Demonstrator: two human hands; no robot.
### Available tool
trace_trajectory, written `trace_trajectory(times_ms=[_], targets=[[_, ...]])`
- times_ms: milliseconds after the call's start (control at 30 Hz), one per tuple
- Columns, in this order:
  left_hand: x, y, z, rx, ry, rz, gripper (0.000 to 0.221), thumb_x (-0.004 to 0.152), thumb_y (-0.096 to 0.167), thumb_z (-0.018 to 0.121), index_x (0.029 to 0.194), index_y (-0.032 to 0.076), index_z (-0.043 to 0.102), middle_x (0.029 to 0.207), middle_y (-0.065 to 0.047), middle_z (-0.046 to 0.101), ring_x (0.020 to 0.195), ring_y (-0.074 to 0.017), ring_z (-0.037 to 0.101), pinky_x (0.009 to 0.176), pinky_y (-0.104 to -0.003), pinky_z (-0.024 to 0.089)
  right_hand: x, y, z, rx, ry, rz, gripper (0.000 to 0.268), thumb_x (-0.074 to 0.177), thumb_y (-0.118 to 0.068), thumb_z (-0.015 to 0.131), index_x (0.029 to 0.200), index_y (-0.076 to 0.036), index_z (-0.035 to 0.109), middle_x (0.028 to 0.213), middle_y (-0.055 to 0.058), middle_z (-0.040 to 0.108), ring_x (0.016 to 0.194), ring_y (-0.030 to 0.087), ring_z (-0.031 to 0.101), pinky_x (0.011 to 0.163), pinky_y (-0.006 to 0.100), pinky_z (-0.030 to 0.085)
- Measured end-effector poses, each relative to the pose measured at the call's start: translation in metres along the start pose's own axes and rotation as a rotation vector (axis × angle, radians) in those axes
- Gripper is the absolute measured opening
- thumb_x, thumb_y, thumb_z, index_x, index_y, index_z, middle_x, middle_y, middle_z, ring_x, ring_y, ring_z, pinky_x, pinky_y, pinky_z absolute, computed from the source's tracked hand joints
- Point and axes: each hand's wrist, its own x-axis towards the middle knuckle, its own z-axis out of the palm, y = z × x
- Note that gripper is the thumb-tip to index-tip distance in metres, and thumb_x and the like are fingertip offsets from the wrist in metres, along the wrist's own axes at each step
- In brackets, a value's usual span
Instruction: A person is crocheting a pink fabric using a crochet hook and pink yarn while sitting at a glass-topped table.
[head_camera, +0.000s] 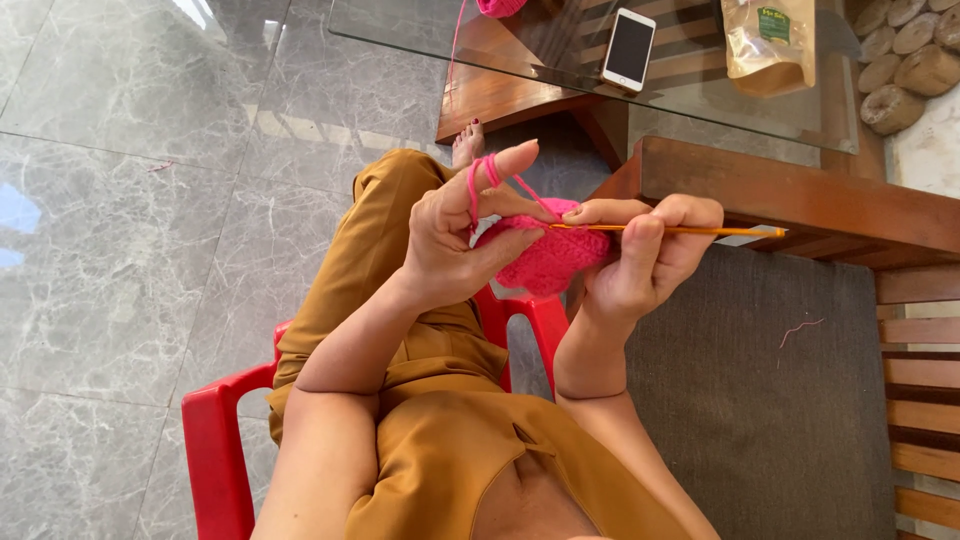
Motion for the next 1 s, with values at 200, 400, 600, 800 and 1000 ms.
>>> trace_trajectory(times_ms=[200,400,600,800,1000], targets=[[0.003,-0.003,0.019,0.361,0.163,0.272,0.047,0.081,-0.011,0.082,0.126,-0.001,0.071,0.086,-0.008,0.079,0.061,-0.0189,0.066,0.057,-0.027,0.058,-0.004,0.005,-0.008,-0.23,-0.046,-0.227,0.032,0.11,-0.021,0.049,0.087,-0.007,0.031,0.077,0.031,0.072,0.061,0.028,0.072,0.06,0.028,0.056],[0.003,-0.023,0.028,0.583,0.345,0.483,0.043,0.078,-0.012,0.085,0.119,-0.007,0.073,0.09,-0.017,0.08,0.067,-0.0279,0.074,0.06,-0.036,0.064,-0.011,0.036,-0.003,-0.445,0.004,-0.534,0.04,0.105,-0.021,0.056,0.071,-0.001,0.05,0.079,0.035,0.075,0.048,0.034,0.065,0.045,0.034,0.047],[-0.006,-0.022,0.027,-0.308,0.379,-0.207,0.074,0.09,-0.011,0.08,0.154,0.001,0.046,0.097,-0.011,0.08,0.072,-0.0043,0.066,0.064,-0.02,0.053,-0.026,0.08,-0.002,-0.453,0.169,-0.669,0.025,0.107,-0.018,0.057,0.093,0.0,0.046,0.085,0.033,0.075,0.054,0.028,0.062,0.051,0.034,0.047],[-0.004,-0.023,0.014,-0.749,0.249,-0.412,0.078,0.081,-0.015,0.082,0.15,-0.003,0.049,0.093,-0.017,0.078,0.069,-0.014,0.072,0.061,-0.023,0.055,-0.026,0.046,-0.002,0.083,0.164,-0.145,0.021,0.113,-0.028,0.046,0.105,-0.014,0.032,0.086,0.025,0.071,0.055,0.012,0.055,0.056,0.02,0.044],[0.006,0.003,-0.004,-0.144,0.171,-0.271,0.065,0.083,-0.011,0.085,0.14,-0.003,0.057,0.088,-0.015,0.078,0.071,-0.0073,0.067,0.065,-0.019,0.055,-0.012,0.031,-0.001,-0.187,0.083,-0.322,0.026,0.114,-0.026,0.041,0.099,-0.009,0.027,0.076,0.028,0.071,0.053,0.017,0.061,0.056,0.023,0.048]])
